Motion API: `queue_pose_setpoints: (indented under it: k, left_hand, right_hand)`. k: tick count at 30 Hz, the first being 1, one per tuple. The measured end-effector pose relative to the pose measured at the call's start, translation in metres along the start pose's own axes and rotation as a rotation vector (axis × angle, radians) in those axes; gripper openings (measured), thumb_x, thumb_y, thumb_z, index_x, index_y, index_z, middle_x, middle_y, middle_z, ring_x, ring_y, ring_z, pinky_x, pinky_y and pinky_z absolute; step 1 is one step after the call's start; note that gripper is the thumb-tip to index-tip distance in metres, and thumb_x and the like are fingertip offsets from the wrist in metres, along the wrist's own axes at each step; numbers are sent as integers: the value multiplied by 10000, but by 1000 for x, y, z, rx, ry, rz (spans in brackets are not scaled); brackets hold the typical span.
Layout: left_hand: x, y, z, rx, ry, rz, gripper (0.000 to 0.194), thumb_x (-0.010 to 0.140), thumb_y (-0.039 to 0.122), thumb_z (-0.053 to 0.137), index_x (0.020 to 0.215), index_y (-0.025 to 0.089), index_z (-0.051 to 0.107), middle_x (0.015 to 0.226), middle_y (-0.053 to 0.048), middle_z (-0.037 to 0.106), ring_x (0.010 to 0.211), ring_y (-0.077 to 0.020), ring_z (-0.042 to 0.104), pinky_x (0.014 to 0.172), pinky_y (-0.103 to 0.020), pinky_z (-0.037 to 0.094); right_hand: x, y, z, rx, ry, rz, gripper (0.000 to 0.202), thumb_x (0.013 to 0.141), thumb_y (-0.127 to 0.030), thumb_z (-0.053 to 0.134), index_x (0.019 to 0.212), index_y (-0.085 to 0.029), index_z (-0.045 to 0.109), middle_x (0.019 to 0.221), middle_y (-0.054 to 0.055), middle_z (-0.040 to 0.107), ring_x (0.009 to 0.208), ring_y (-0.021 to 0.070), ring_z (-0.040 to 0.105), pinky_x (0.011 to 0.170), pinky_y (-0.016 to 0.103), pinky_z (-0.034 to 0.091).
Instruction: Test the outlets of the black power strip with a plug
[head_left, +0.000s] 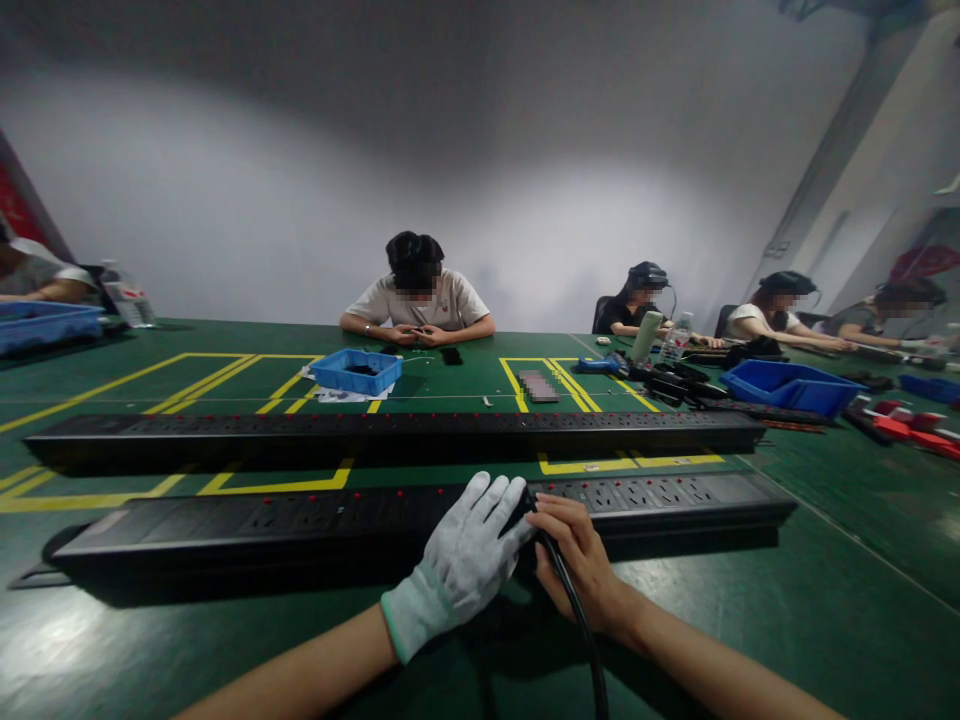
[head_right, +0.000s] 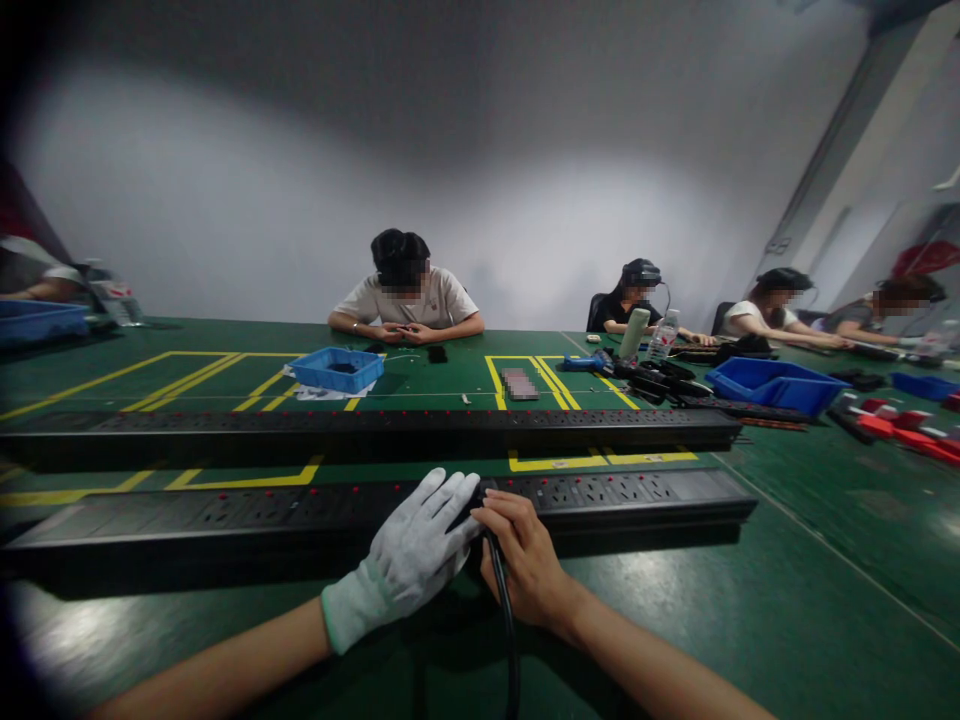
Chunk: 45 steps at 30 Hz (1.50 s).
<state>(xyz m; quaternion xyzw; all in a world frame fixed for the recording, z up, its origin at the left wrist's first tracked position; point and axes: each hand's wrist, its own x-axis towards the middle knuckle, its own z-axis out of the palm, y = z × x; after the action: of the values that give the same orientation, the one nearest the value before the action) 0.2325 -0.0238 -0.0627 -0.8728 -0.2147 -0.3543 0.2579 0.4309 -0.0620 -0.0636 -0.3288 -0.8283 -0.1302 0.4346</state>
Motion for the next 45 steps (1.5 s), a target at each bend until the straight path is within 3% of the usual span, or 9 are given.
queue_pose_setpoints:
  k: [45]
  left_hand:
    - [-6,2,6,6,1,-16,383,889,219,530,1267,164,563,1386,-206,504,1292,-309,484,1035,-512,432]
  right_hand:
    - [1,1,-1,7,-9,-19,473,831,-23,475,1281,-168,479,1160,124,518,1203,245,512,982,414,530]
